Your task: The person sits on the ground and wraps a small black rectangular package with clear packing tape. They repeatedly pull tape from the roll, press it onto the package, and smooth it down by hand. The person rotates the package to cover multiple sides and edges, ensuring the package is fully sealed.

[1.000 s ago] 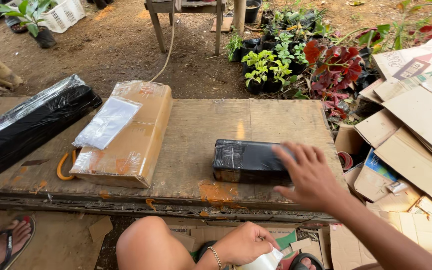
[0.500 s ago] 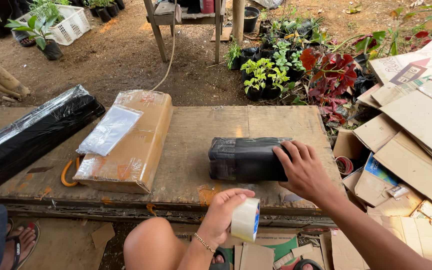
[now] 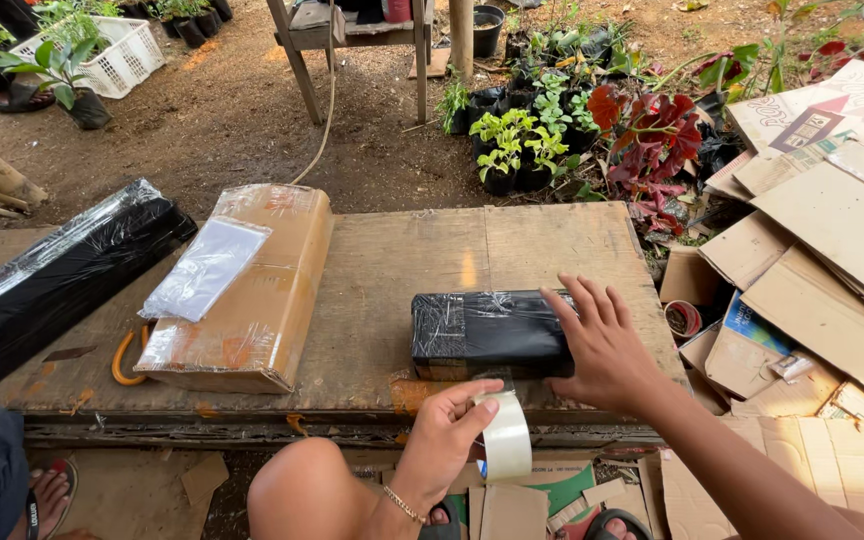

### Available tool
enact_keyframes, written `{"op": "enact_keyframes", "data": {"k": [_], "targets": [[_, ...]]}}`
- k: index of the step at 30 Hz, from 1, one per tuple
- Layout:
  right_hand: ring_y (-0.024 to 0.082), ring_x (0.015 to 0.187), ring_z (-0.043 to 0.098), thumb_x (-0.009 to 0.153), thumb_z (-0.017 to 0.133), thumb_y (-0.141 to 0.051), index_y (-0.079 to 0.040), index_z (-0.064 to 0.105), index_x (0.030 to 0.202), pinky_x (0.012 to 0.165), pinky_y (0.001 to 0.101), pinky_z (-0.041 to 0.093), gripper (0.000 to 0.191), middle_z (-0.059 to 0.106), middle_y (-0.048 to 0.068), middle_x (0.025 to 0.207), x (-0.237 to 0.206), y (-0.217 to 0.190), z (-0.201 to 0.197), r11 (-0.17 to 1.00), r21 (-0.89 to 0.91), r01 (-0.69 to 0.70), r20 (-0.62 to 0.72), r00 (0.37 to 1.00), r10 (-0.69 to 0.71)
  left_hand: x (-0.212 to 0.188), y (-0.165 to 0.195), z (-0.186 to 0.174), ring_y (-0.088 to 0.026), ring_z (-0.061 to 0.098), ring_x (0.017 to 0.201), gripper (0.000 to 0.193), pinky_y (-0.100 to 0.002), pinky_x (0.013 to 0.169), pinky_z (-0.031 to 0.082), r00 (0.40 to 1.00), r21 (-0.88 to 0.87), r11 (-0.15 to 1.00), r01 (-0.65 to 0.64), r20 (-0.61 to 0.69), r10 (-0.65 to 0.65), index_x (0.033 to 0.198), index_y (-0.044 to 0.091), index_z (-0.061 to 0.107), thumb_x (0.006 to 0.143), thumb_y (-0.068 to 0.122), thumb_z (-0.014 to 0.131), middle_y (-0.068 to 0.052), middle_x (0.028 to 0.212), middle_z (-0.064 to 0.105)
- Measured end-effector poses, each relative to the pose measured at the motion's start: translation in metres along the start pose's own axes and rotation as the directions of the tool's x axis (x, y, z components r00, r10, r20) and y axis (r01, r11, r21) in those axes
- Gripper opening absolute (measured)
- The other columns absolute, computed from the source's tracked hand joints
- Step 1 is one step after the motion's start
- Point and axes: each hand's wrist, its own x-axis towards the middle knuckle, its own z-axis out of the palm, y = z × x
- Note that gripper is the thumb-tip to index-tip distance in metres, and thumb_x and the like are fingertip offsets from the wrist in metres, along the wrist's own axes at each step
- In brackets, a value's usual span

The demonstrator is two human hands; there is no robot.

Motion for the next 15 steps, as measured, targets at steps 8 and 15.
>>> {"op": "enact_keyframes", "data": {"k": [8, 15], "targets": [[0.038, 0.144, 0.029, 0.052, 0.097, -0.037, -0.022, 0.027, 0.156, 0.118, 0.0475, 0.028, 0.126, 0.035, 0.012, 0.151, 0.041, -0.004, -0.030, 0.991, 0.038, -0.125, 0.404, 0.909, 0.099, -0.004, 0.019, 0.001, -0.003, 0.038, 0.061, 0.043, -0.018, 0.056, 0.037, 0.996, 0.177, 0.982, -0.071, -0.031, 0.078, 0.130, -0.003, 0.073, 0.092, 0.018, 0.077, 0.006, 0.067, 0.038], [0.043, 0.145, 0.020, 0.054, 0.096, -0.034, -0.018, 0.024, 0.157, 0.116, 0.0558, 0.021, 0.126, 0.027, 0.020, 0.159, 0.024, -0.005, -0.036, 0.998, 0.060, 0.002, 0.270, 0.963, -0.018, -0.004, 0.042, 0.011, -0.003, 0.049, 0.067, 0.046, -0.024, 0.065, 0.060, 0.998, 0.027, 0.998, -0.059, -0.025, 0.060, 0.127, -0.003, 0.071, 0.085, 0.013, 0.079, 0.010, 0.076, 0.035]]}}
